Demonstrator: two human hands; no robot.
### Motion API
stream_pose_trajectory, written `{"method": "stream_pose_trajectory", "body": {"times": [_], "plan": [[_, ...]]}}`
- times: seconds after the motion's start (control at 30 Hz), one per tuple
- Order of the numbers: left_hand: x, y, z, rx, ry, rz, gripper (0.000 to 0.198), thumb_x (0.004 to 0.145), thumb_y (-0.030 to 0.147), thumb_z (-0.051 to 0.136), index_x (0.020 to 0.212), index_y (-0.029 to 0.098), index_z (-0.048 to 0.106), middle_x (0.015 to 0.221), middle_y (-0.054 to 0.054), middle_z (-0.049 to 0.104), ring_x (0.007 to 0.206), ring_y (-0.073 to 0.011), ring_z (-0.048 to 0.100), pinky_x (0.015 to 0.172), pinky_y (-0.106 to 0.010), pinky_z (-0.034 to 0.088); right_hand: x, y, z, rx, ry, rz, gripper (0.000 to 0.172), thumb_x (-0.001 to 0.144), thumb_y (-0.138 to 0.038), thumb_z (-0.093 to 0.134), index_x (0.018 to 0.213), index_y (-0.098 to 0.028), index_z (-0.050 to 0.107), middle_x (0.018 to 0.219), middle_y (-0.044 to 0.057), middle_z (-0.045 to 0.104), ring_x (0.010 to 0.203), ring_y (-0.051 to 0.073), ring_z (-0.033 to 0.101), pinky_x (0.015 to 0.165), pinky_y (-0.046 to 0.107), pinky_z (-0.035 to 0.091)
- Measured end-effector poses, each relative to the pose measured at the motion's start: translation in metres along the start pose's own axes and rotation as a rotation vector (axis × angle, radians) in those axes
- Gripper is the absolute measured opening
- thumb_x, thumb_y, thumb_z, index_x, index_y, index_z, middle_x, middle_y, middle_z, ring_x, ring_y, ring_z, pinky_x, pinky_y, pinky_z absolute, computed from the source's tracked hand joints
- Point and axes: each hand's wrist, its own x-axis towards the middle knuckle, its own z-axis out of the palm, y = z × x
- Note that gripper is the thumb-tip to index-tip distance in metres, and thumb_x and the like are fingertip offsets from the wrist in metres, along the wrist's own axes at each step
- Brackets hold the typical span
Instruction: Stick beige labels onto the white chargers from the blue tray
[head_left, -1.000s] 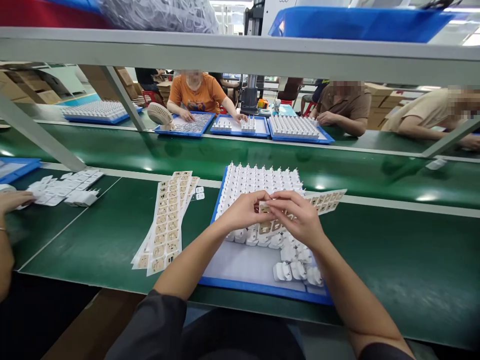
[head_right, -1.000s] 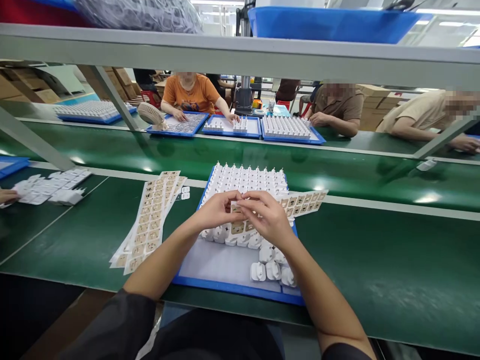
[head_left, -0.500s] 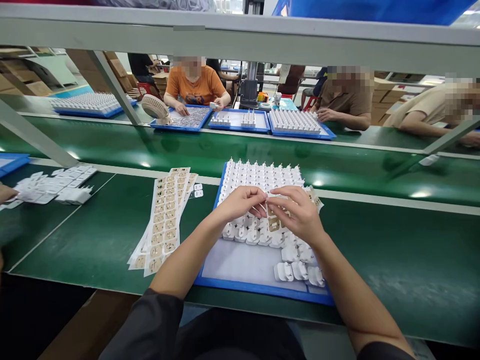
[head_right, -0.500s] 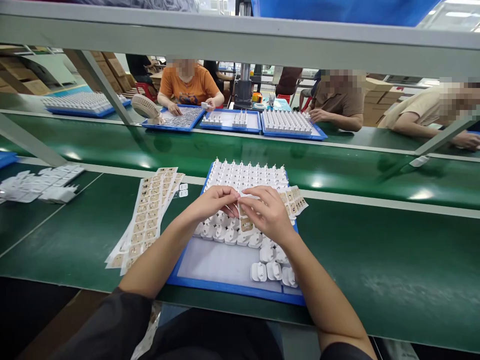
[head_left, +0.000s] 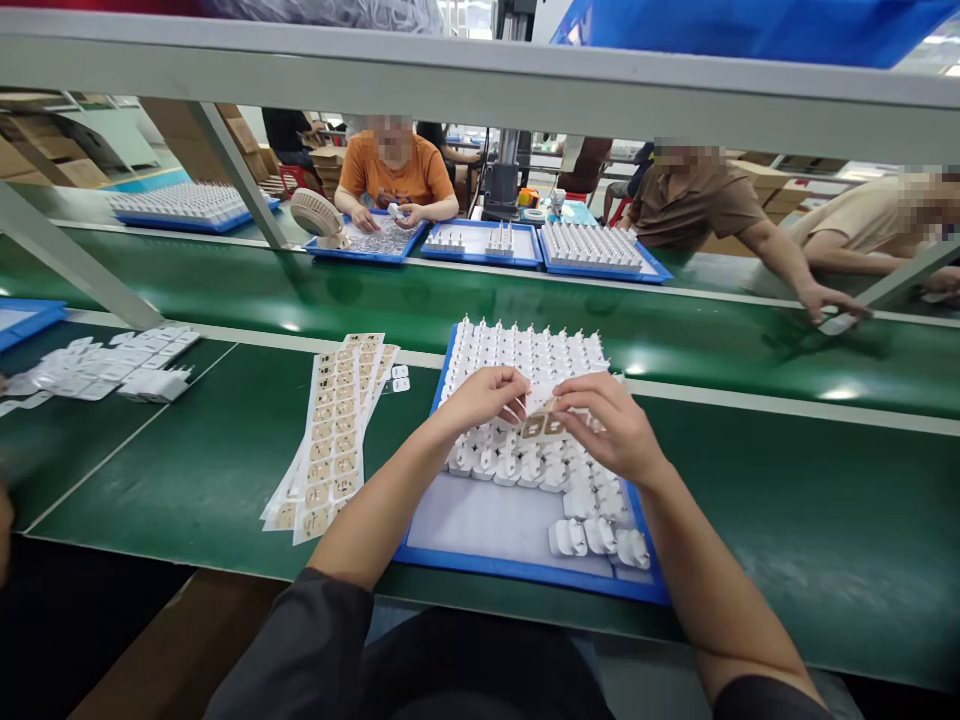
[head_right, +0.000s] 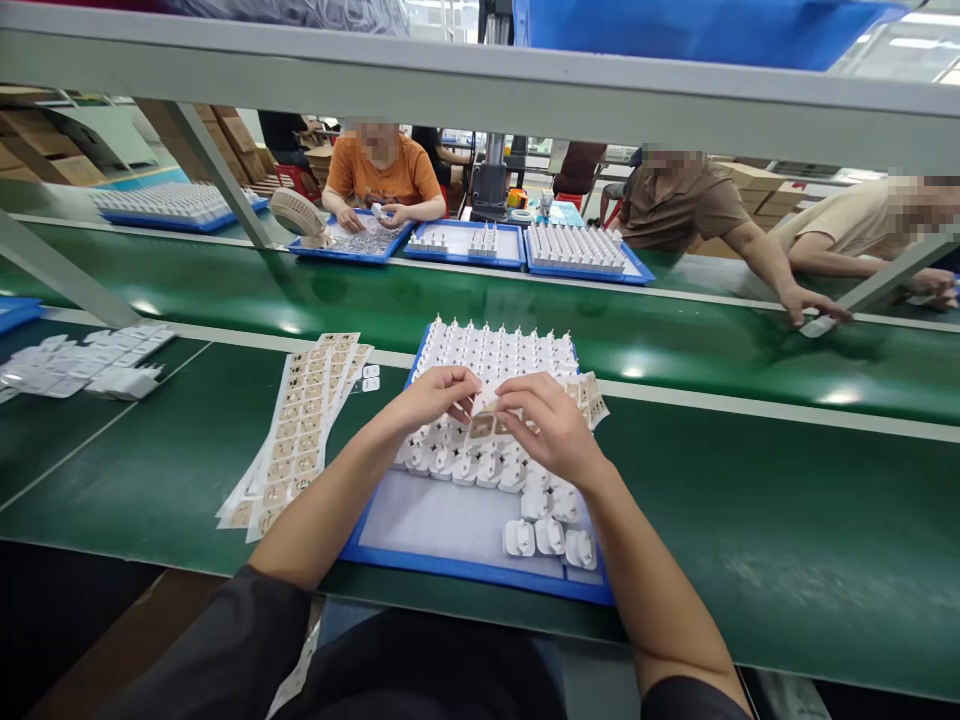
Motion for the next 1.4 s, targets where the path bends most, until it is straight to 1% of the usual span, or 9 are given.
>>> {"method": "stream_pose_trajectory", "body": {"times": [0.17, 0.3, 0.5, 0.63, 0.77, 1.0, 1.13, 1.27, 1.4], "plan": [[0.004, -0.010, -0.022, 0.236, 0.100, -0.028, 0.017, 0.088, 0.027, 0.061, 0.076, 0.015, 0.064, 0.081, -0.009, 0.071, 0.092, -0.0270, 0.070, 0.088, -0.040, 0.057, -0.004, -0.011, -0.033, 0.223, 0.080, 0.189, 0.006, 0.093, -0.024, 0.067, 0.096, -0.028, 0.069, 0.094, 0.005, 0.072, 0.090, 0.026, 0.069, 0.081, 0.044, 0.057], [-0.020, 0.007, -0.017, 0.508, 0.180, 0.166, 0.024, 0.091, 0.026, 0.060, 0.111, 0.015, 0.068, 0.124, -0.014, 0.067, 0.131, -0.0363, 0.051, 0.114, -0.052, 0.037, -0.018, -0.025, -0.049, 0.302, 0.087, 0.293, 0.002, 0.092, -0.028, 0.069, 0.094, -0.029, 0.069, 0.089, 0.005, 0.071, 0.087, 0.026, 0.069, 0.080, 0.044, 0.057], [-0.072, 0.026, 0.051, 0.813, -0.519, 0.628, 0.041, 0.092, 0.036, 0.068, 0.129, 0.020, 0.060, 0.132, -0.013, 0.064, 0.120, -0.0303, 0.060, 0.098, -0.038, 0.050, -0.050, -0.048, -0.062, 0.273, 0.271, 0.435, 0.003, 0.091, -0.025, 0.070, 0.092, -0.027, 0.068, 0.087, 0.005, 0.071, 0.083, 0.024, 0.067, 0.076, 0.041, 0.056], [-0.078, 0.002, 0.101, 1.037, -0.571, 0.535, 0.047, 0.090, 0.040, 0.070, 0.125, 0.011, 0.057, 0.118, -0.019, 0.064, 0.106, -0.0329, 0.064, 0.082, -0.039, 0.055, -0.076, -0.063, -0.061, 0.268, 0.403, 0.504, 0.004, 0.089, -0.024, 0.071, 0.090, -0.026, 0.068, 0.082, 0.004, 0.071, 0.077, 0.023, 0.067, 0.069, 0.038, 0.055], [-0.078, -0.003, 0.107, 0.991, -0.575, 0.464, 0.034, 0.094, 0.025, 0.061, 0.125, 0.012, 0.055, 0.115, -0.017, 0.065, 0.104, -0.0311, 0.066, 0.083, -0.039, 0.054, -0.108, -0.082, -0.045, 0.339, 0.481, 0.638, 0.006, 0.088, -0.027, 0.073, 0.086, -0.026, 0.067, 0.076, 0.003, 0.068, 0.072, 0.022, 0.065, 0.063, 0.037, 0.053], [-0.122, -0.008, 0.046, -0.199, -0.173, 0.196, 0.044, 0.080, 0.048, 0.079, 0.114, 0.022, 0.065, 0.114, -0.008, 0.069, 0.100, -0.0217, 0.066, 0.084, -0.029, 0.054, -0.134, -0.128, 0.010, 0.650, 0.501, 0.765, 0.006, 0.090, -0.020, 0.071, 0.091, -0.026, 0.068, 0.079, 0.004, 0.068, 0.075, 0.021, 0.064, 0.063, 0.035, 0.054], [-0.154, -0.044, 0.050, -0.801, 0.091, 0.013, 0.059, 0.064, 0.053, 0.090, 0.108, 0.022, 0.065, 0.096, -0.002, 0.066, 0.080, -0.0157, 0.063, 0.069, -0.025, 0.054, -0.109, -0.151, 0.040, 0.969, 0.361, 0.662, 0.008, 0.091, -0.017, 0.070, 0.094, -0.025, 0.069, 0.079, 0.004, 0.069, 0.073, 0.020, 0.065, 0.063, 0.034, 0.054], [-0.175, -0.069, 0.071, -0.908, 0.195, 0.035, 0.058, 0.062, 0.050, 0.092, 0.106, 0.022, 0.067, 0.097, -0.002, 0.067, 0.081, -0.0145, 0.064, 0.070, -0.023, 0.054, -0.080, -0.161, 0.056, 1.151, 0.271, 0.604, 0.010, 0.090, -0.015, 0.071, 0.095, -0.024, 0.070, 0.081, 0.004, 0.072, 0.075, 0.019, 0.065, 0.067, 0.033, 0.054], [-0.189, -0.076, 0.072, -0.538, 0.239, 0.204, 0.051, 0.071, 0.039, 0.088, 0.115, 0.022, 0.069, 0.105, -0.007, 0.070, 0.094, -0.0202, 0.067, 0.084, -0.030, 0.055, -0.070, -0.162, 0.060, 1.216, 0.261, 0.674, 0.010, 0.091, -0.015, 0.071, 0.093, -0.025, 0.070, 0.082, 0.002, 0.070, 0.077, 0.017, 0.065, 0.068, 0.030, 0.053]]}}
